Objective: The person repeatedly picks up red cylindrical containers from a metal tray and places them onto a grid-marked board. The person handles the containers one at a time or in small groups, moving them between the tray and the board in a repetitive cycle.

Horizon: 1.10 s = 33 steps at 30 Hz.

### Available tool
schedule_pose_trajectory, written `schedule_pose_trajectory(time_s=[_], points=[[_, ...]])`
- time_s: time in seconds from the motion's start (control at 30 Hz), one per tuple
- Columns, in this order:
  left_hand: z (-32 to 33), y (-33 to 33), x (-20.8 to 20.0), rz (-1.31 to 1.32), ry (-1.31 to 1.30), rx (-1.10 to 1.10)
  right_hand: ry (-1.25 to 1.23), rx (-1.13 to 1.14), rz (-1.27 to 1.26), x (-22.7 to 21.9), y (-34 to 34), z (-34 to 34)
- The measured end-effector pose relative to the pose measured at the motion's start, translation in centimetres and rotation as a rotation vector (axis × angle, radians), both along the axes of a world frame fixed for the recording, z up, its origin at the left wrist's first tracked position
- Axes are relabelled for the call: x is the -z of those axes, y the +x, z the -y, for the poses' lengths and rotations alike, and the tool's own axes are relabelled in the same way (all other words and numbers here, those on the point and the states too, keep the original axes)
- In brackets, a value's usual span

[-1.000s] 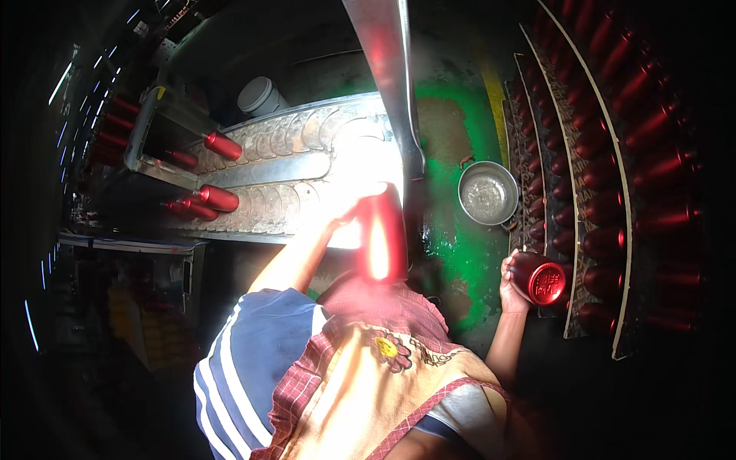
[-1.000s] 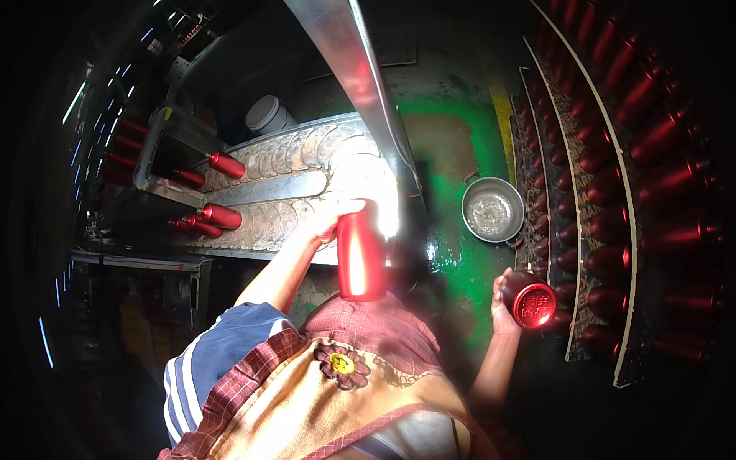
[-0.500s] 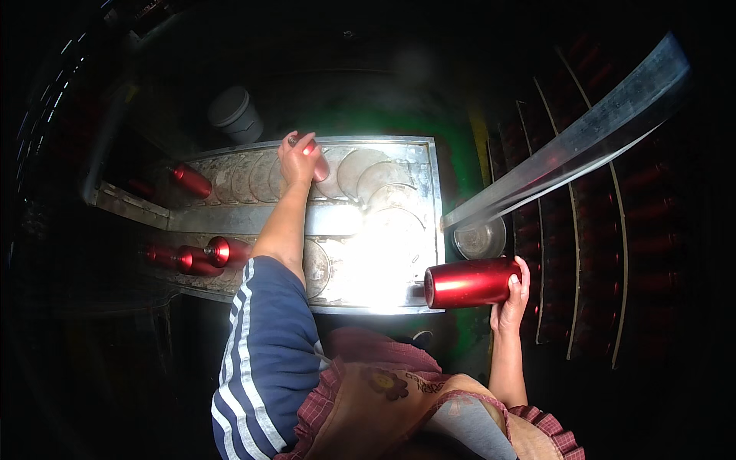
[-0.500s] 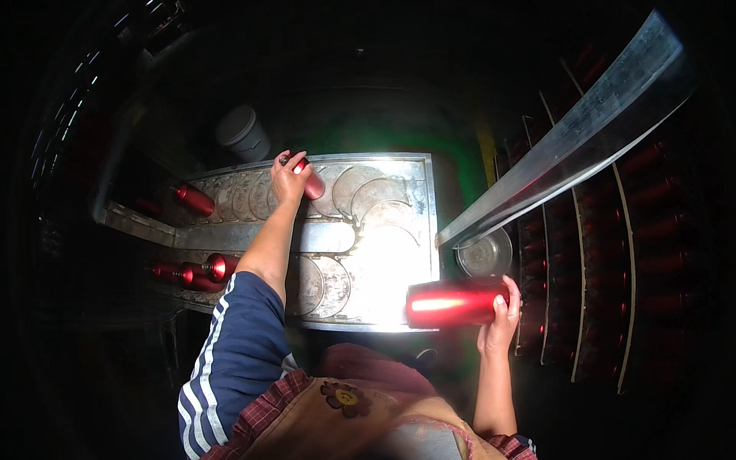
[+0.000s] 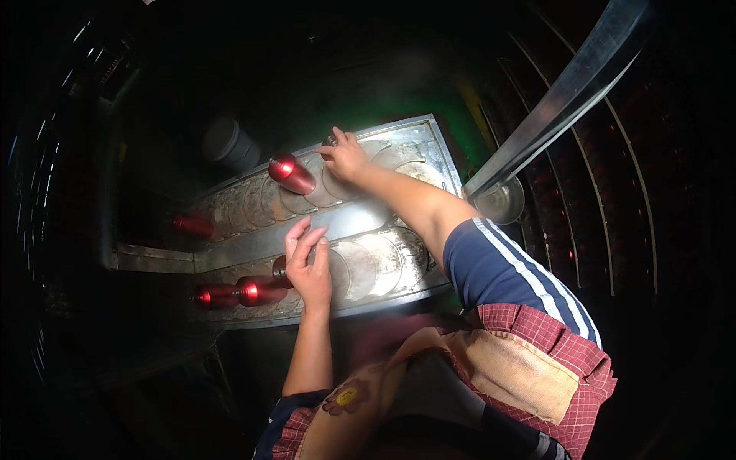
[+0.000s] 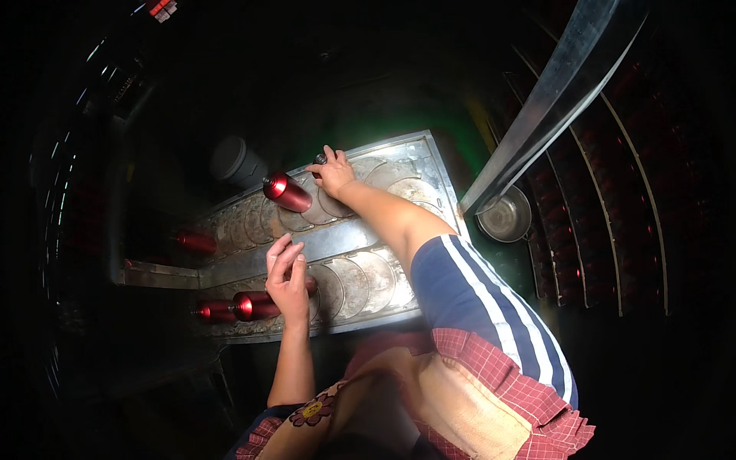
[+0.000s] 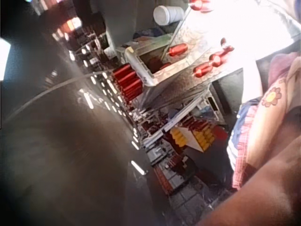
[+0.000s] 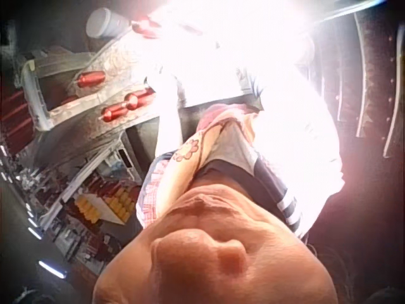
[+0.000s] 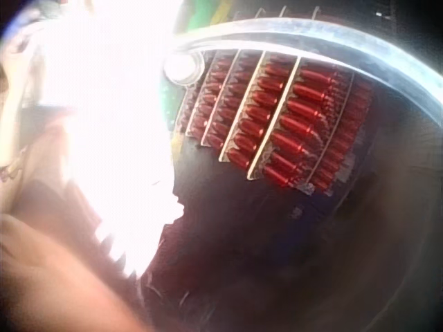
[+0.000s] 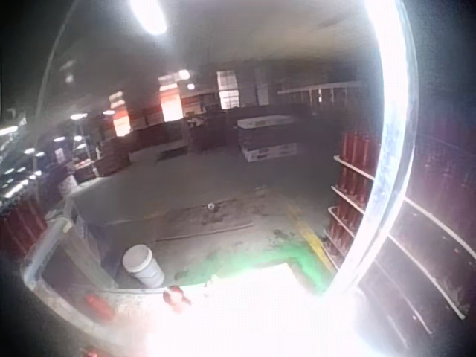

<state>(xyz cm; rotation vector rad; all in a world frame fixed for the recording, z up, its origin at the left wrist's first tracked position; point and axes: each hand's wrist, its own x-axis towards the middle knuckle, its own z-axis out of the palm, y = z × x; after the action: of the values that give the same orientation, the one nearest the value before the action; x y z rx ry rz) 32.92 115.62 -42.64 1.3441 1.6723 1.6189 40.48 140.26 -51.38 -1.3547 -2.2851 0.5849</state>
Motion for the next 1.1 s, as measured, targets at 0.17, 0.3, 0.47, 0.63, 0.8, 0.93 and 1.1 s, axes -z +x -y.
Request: schedule_pose_trajectory(time_s=[0.17, 0.3, 0.47, 0.63, 0.8, 0.93, 1.1], points=[[-1.0, 9.4, 1.3, 0.173, 0.020, 0.365, -0.062, -0.208, -0.460, -3.3, 12.1, 6.9], [-2.9, 20.9, 3.4, 0.241, -0.059, 0.807, 0.049, 0.014, -0.705, -5.2, 33.4, 17.4], [-6.4, 40.0, 1.3, 0.160, -0.020, 1.231, 0.832, 1.016, -0.451, -14.2, 63.9, 30.8], [-10.5, 64.0, -8.3, -0.077, 0.321, 1.328, 0.753, 1.413, 0.251, -22.4, 85.3, 37.0], [-13.2, 82.6, -14.6, -0.484, 0.552, 1.252, 0.476, 1.337, 0.235, -21.9, 94.7, 35.7], [-13.3, 86.1, -13.5, -0.676, 0.554, 1.181, 0.478, 1.384, 0.111, -19.8, 96.1, 36.6], [-14.8, 79.6, -10.3, -0.245, 0.740, 1.131, 0.655, 1.419, 0.108, -19.6, 92.7, 40.9]])
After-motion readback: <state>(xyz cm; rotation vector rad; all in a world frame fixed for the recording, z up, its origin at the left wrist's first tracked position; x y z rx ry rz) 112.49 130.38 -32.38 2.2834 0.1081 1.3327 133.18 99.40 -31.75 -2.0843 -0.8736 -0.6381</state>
